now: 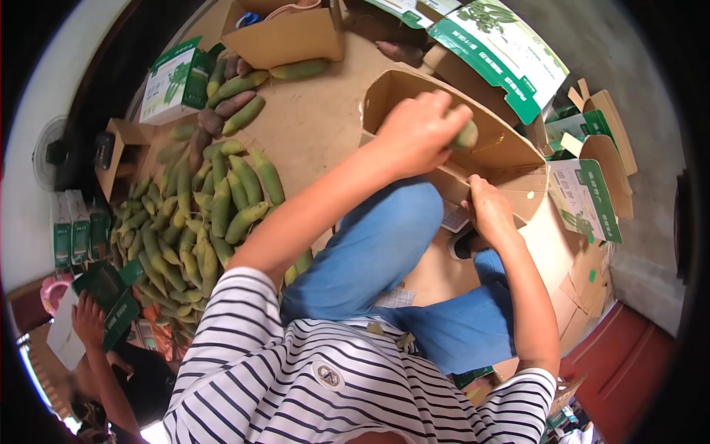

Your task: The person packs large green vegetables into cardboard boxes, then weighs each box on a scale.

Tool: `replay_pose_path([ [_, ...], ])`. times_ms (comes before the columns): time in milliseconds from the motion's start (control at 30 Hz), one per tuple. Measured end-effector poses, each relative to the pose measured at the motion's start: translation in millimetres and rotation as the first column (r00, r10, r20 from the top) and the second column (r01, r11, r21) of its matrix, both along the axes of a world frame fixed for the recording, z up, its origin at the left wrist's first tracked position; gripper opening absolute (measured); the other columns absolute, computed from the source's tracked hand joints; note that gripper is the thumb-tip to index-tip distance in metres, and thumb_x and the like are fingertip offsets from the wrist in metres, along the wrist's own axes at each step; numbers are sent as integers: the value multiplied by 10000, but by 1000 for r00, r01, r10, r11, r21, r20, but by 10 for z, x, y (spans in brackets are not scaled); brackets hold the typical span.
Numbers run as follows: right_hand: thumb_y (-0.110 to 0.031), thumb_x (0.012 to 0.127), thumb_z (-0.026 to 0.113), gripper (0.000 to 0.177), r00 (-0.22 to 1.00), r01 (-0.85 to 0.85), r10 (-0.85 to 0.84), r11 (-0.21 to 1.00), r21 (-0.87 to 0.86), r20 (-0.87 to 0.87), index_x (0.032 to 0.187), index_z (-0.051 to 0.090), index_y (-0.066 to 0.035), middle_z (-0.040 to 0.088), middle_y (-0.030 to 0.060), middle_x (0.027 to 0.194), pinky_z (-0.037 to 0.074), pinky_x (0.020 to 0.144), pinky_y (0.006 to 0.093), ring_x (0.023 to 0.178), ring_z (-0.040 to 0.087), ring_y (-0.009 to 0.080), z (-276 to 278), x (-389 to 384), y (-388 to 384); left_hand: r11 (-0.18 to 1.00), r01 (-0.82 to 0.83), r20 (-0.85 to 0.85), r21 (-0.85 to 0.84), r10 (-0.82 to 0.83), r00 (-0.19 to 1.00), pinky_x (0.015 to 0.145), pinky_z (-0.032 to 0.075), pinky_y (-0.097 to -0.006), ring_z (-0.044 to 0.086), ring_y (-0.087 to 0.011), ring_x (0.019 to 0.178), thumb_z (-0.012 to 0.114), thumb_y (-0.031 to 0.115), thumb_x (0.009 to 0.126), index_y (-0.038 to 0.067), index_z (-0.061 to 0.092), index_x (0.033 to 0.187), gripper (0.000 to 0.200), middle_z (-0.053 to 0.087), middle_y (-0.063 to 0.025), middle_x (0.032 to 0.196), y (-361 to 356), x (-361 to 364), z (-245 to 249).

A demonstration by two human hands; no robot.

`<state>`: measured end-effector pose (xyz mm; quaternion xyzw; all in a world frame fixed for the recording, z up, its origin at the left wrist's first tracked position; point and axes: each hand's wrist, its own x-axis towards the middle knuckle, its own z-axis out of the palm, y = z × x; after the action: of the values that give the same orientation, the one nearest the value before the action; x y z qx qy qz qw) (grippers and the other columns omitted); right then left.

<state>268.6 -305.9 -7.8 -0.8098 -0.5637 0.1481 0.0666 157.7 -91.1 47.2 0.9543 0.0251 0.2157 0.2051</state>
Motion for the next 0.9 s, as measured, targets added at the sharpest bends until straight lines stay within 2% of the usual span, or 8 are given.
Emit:
replay_pose_path([
  [133,-55,809,636,267,999,-19,18,999,-35,-39,974,433,-3,585,209,892,469,708,482,866,586,387,31,-10,19,959,278,-306,-52,-280,910,768,498,-428,586,-326,960,771,188,673,118,550,1144,525,551,-142,999,-59,339,-398],
  [233,-23,788,638,286,999,-9,9,1000,-4,-33,996,443,3,589,218,895,462,702,491,853,586,405,50,-2,24,946,198,-298,-258,-273,915,779,497,-436,597,-341,948,687,269,814,106,550,1179,422,580,-149,1007,-146,406,-524],
  [400,67,777,535,307,994,-1,2,1000,15,-107,1069,473,-7,594,242,891,450,705,477,835,573,431,-26,38,-30,913,34,233,-406,68,970,780,503,-393,600,-318,947,633,201,858,85,601,1116,284,606,-120,1028,-29,-185,-349],
  [500,73,790,524,275,950,150,-176,982,-117,-257,1051,488,-8,602,246,919,459,717,459,852,575,443,46,59,23,840,-231,210,-491,372,904,864,480,-365,588,-293,1015,601,96,846,57,612,1078,236,601,-131,1073,146,-898,-533],
  [533,61,817,535,243,995,0,3,999,33,-98,1044,500,-19,610,239,937,462,716,443,856,578,442,-63,104,-38,818,-375,146,-435,476,867,898,465,-371,580,-302,1037,591,75,840,53,605,1087,248,597,-141,1086,246,-1176,-784],
  [700,23,838,569,230,983,47,-59,996,-74,-172,1046,494,-38,608,225,918,453,699,445,861,570,443,119,39,56,575,-818,-347,-3,767,540,957,439,-405,528,-349,1140,628,87,770,38,553,1153,393,564,-174,1192,797,-2780,-1909],
  [767,20,838,572,232,984,35,-50,995,-91,-173,1048,493,-43,605,225,910,451,693,448,860,571,443,117,39,62,554,-801,-418,229,799,433,899,463,-445,507,-365,1148,604,82,755,46,535,1155,407,531,-176,1246,962,-3443,-2360],
  [900,-14,852,586,256,990,-7,7,1000,3,-141,1083,488,-68,552,205,753,431,617,426,679,535,391,-13,107,13,579,-737,-688,349,692,218,906,458,-472,464,-326,1218,603,96,785,70,483,1252,483,484,-144,1321,985,-4135,-2811],
])
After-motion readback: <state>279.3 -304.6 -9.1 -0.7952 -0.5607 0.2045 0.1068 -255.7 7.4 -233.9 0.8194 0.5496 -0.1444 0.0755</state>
